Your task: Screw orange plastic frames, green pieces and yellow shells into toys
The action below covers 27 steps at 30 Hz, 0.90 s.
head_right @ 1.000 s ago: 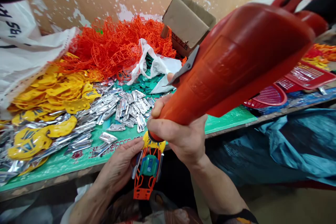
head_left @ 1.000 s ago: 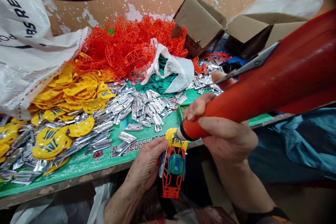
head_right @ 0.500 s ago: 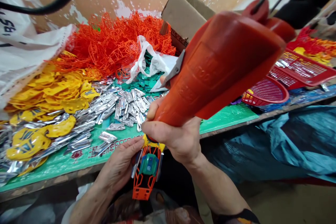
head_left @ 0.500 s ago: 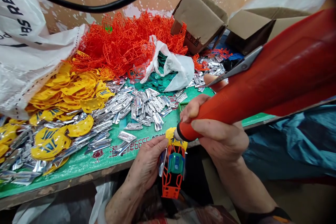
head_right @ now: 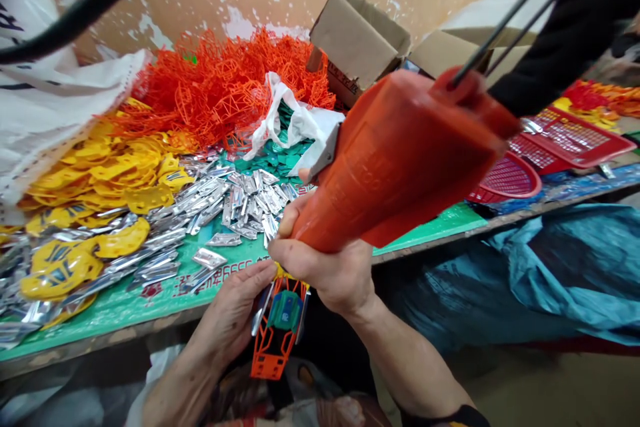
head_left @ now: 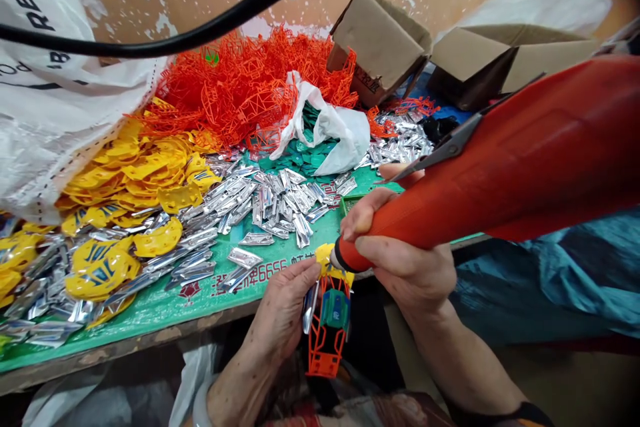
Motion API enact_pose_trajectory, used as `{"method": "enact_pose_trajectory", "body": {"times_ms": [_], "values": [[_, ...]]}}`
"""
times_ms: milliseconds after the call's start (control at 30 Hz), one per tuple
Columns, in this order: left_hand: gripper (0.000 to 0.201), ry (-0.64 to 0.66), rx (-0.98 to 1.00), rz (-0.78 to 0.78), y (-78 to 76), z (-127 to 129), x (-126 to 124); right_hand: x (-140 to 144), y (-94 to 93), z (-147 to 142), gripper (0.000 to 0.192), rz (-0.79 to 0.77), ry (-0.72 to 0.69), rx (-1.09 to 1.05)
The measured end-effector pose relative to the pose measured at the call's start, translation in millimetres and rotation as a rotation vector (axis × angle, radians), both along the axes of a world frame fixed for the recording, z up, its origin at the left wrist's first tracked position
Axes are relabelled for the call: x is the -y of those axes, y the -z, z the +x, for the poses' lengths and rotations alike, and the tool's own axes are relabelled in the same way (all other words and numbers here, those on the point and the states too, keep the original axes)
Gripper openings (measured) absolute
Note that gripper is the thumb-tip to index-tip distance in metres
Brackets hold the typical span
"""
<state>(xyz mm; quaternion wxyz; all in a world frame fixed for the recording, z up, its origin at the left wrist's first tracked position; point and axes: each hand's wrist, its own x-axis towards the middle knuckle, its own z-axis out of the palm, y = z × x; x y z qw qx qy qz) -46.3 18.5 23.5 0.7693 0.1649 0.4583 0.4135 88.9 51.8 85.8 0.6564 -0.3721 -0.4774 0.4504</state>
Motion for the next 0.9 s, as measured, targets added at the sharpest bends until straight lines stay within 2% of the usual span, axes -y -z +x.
{"method": "enact_pose_trajectory", "body": {"times_ms": [233, 433, 533, 633, 733, 900], "values": [[0.027, -0.032, 0.005, 0.001, 0.9, -2.5, 4.4, 1.0, 2.7, -1.4, 0.017, -0.003, -0.052, -0.112], [0.027, 0.04, 0.031, 0.078, -1.5, -13.3, 6.9, -3.8, -19.5, 4.6, 0.016, 0.1, -0.08, -0.194], [0.024, 0.0, 0.009, 0.087, -0.7, -20.1, 8.7, -8.8, -34.2, 11.4, 0.017, 0.164, 0.007, -0.174], [0.023, -0.063, 0.018, 0.078, -0.2, -26.1, 11.8, -19.7, -40.3, 21.9, 0.02, 0.183, 0.132, -0.128], [0.021, -0.132, 0.051, 0.093, -2.1, -31.0, 15.4, -37.0, -35.9, 33.8, 0.028, 0.164, 0.231, -0.072], [0.018, -0.217, 0.096, 0.119, -8.3, -38.1, 19.3, -62.2, -25.6, 52.3, 0.044, 0.03, 0.359, -0.055]]}}
